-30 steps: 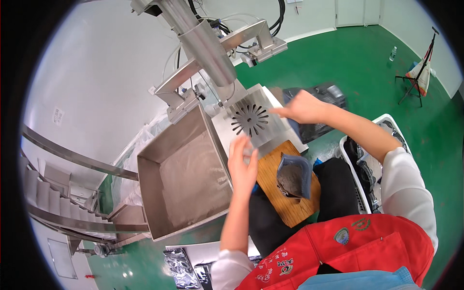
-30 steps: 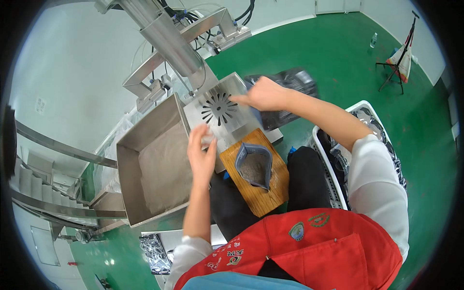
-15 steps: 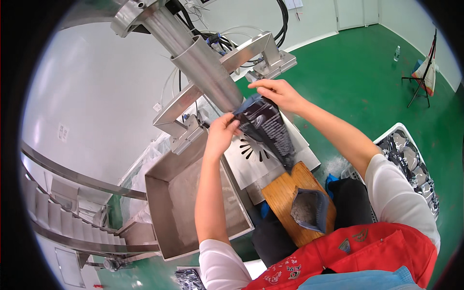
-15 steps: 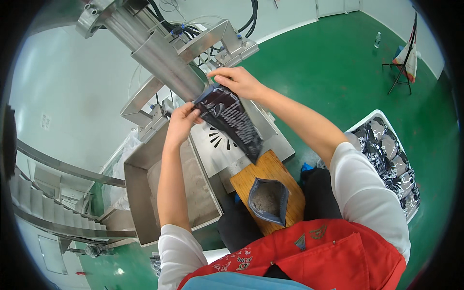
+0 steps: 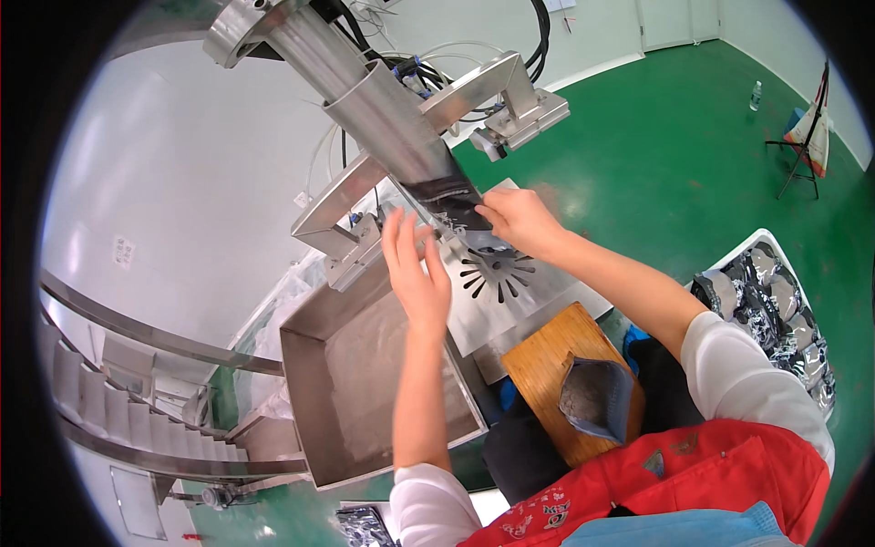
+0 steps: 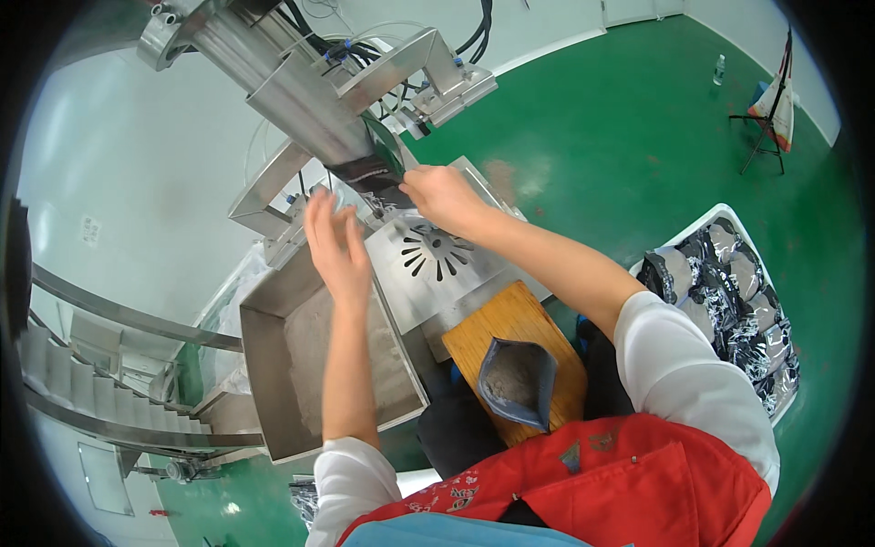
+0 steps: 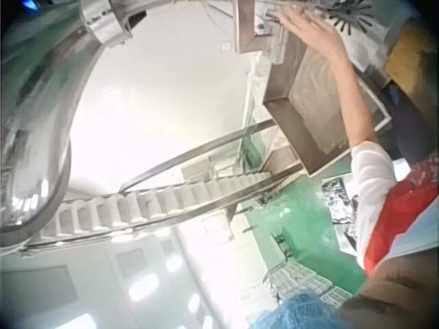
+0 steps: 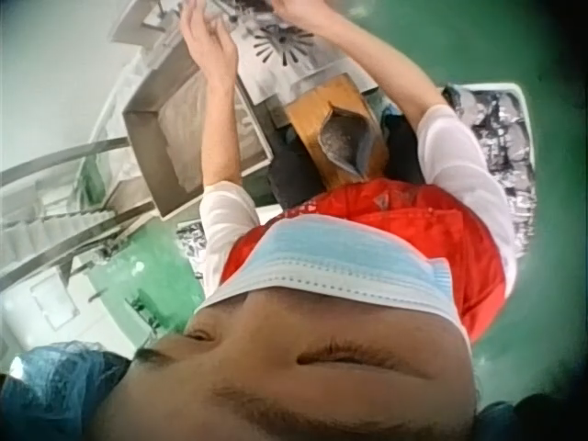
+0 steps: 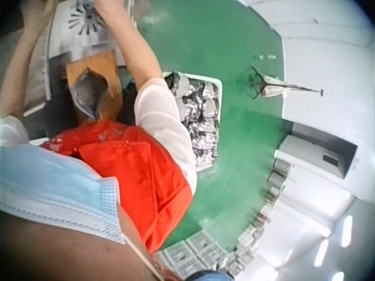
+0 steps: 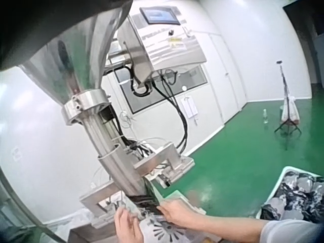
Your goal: The person is filling bags with a powdered substance from an industrial dispenser and placing them into a crate.
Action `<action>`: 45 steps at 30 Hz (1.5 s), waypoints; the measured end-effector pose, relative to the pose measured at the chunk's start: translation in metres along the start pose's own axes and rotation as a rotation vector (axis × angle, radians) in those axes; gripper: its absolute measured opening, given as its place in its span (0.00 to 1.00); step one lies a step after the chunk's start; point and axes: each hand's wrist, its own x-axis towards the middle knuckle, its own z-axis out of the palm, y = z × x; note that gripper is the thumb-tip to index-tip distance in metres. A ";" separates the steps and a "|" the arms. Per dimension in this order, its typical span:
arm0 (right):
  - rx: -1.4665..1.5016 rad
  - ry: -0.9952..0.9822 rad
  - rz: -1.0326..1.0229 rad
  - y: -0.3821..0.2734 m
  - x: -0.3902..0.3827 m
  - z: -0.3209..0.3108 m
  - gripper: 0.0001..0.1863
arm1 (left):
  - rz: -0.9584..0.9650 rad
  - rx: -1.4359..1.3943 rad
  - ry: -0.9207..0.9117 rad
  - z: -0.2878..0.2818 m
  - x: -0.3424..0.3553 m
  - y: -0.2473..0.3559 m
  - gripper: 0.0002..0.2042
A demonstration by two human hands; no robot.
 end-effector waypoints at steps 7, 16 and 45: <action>0.301 0.029 0.058 -0.024 -0.008 0.012 0.11 | -0.533 -0.238 0.228 0.036 -0.064 -0.195 0.23; 0.287 -0.100 0.224 -0.016 -0.054 -0.020 0.07 | -0.913 -0.350 0.229 0.013 -0.127 -0.112 0.11; -0.451 -1.184 -0.241 -0.140 -0.097 -0.090 0.12 | -0.621 -0.018 -0.431 -0.061 -0.233 0.157 0.15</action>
